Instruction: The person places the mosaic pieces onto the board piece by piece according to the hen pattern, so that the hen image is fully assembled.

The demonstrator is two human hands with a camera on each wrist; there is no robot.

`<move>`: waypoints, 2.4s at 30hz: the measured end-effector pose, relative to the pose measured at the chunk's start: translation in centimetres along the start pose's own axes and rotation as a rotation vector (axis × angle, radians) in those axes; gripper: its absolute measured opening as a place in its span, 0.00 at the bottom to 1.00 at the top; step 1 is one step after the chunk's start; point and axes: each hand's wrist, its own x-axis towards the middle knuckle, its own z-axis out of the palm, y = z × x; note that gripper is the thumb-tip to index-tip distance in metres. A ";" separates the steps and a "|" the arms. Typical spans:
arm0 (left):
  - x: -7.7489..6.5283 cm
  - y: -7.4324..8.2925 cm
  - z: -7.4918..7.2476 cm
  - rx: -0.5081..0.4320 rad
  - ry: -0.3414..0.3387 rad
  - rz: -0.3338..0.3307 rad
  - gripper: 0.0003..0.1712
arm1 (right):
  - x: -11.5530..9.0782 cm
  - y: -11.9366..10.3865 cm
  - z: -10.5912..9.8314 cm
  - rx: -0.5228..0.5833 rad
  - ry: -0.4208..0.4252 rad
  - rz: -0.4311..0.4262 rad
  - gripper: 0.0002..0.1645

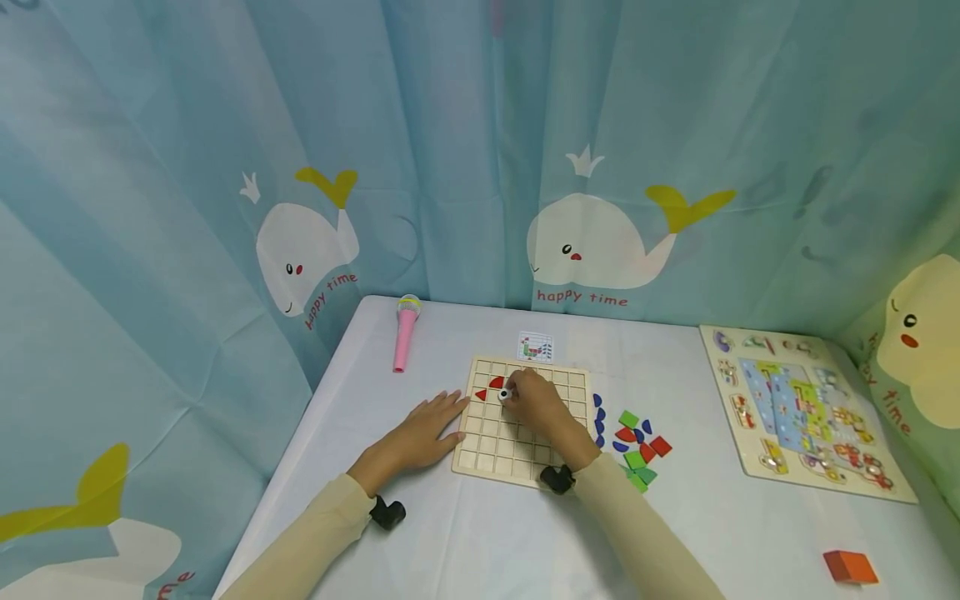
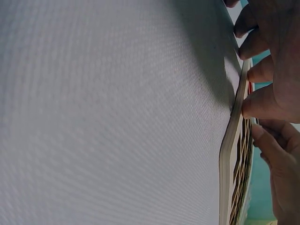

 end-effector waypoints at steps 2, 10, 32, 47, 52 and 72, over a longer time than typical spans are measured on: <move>0.0 0.0 0.0 -0.002 0.000 0.002 0.36 | 0.1 -0.3 0.3 -0.016 0.007 -0.002 0.13; 0.0 0.0 0.0 0.005 -0.007 0.000 0.37 | 1.0 -1.4 1.0 -0.073 -0.016 0.032 0.12; 0.2 -0.2 0.2 0.013 -0.016 -0.012 0.37 | 0.9 -2.1 0.8 -0.068 -0.029 0.049 0.14; 0.2 -0.2 0.2 0.006 -0.001 0.005 0.36 | 0.7 -2.5 0.6 -0.053 -0.037 0.052 0.15; 0.1 -0.2 0.1 0.004 -0.004 0.002 0.36 | 0.8 -2.2 0.8 -0.086 0.012 -0.005 0.06; 0.1 0.0 0.0 -0.002 -0.002 -0.006 0.36 | -1.5 1.3 -2.0 -0.057 0.067 -0.004 0.09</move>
